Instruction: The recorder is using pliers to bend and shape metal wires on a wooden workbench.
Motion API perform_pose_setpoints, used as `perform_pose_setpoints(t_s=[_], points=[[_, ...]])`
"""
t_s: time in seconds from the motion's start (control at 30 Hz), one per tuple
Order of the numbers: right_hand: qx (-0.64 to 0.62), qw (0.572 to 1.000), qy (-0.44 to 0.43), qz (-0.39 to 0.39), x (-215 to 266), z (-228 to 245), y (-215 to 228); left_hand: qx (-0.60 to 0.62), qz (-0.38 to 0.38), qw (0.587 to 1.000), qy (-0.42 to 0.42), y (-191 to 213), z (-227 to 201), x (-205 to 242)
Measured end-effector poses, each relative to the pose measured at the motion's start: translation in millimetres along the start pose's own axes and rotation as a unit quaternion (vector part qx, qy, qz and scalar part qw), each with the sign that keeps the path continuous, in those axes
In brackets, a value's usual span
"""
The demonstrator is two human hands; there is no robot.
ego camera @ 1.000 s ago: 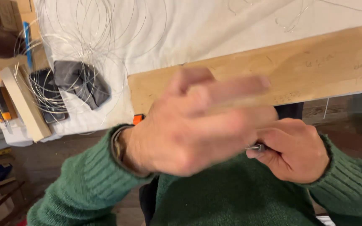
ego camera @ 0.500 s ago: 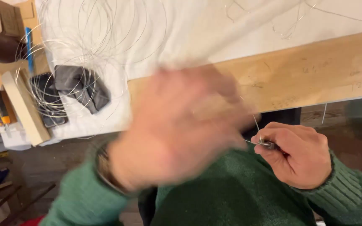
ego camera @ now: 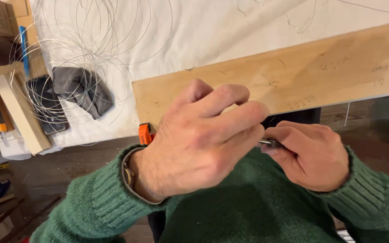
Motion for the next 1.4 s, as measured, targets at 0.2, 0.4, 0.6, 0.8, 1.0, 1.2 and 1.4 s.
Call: perform_pose_setpoints(t_s=[0.2,0.4,0.6,0.8,1.0,1.2,1.4], points=[[-0.021,0.999,0.003,-0.036,8.3,-10.5,-8.7,0.068,-0.006,0.992,0.105,-10.3,-12.7,9.0],[-0.036,0.993,-0.049,-0.097,11.0,-19.3,-16.3,0.089,-0.110,0.944,0.298,-37.8,-16.0,32.4],[-0.044,0.994,-0.021,-0.098,2.9,-15.3,-19.9,0.069,-0.144,0.954,0.253,-41.3,-16.9,30.6],[-0.025,0.995,0.016,-0.099,-21.2,-10.1,-20.7,0.006,-0.195,0.961,0.198,-39.0,-34.7,39.8],[-0.083,0.988,0.012,-0.129,-43.2,-32.4,-1.8,0.024,-0.203,0.953,0.225,-50.1,-65.8,104.8],[-0.159,0.972,-0.061,-0.163,-35.3,-59.8,14.2,-0.042,-0.168,0.897,0.407,-49.7,-61.4,162.6],[-0.148,0.985,0.021,-0.085,-25.0,-13.0,-11.1,-0.142,-0.265,0.916,0.265,-0.5,-50.2,79.7]])
Point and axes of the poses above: each hand's wrist, its own x-axis away from the middle knuckle, its own y-axis out of the back of the hand, z = x × y, the point moved 3 cm from there along -x, towards the middle knuckle, and after that the axes turned 2 degrees about -y, right-handed, at the moved point
